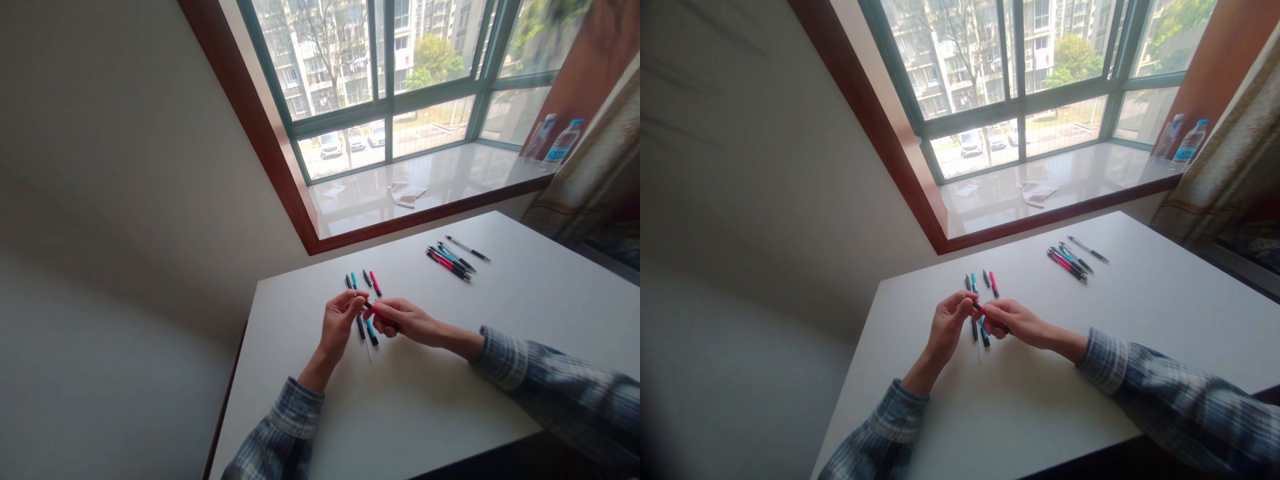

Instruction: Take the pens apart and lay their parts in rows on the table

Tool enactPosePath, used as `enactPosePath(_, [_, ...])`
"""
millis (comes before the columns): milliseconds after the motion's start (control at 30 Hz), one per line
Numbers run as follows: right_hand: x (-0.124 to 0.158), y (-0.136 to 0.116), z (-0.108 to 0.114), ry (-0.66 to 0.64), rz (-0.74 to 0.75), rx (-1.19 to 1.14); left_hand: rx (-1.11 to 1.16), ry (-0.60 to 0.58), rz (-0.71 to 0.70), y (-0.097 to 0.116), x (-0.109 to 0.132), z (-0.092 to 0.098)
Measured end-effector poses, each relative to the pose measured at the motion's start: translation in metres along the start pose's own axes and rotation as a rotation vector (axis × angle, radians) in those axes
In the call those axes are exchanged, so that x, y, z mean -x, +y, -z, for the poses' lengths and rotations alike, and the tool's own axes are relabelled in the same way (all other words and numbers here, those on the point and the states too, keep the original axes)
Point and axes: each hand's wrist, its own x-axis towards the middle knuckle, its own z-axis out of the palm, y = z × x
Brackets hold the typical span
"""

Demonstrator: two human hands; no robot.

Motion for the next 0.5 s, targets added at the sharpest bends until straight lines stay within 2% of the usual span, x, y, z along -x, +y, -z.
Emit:
enactPosePath(200, [0.0001, -0.0052, 0.002, 0.038, 0.022, 0.085, -0.025, 0.033, -0.014, 0.0006, -0.0001, 0.0018])
enactPosePath(333, [0.0009, -0.0052, 0.0007, 0.096, -0.027, 0.02, -0.04, 0.008, -0.024, 0.0043, 0.0011, -0.0008])
enactPosePath(500, [0.0025, -0.0057, 0.0009, 0.042, -0.071, -0.108, -0.021, -0.034, 0.004, 0.0042, 0.002, -0.0002])
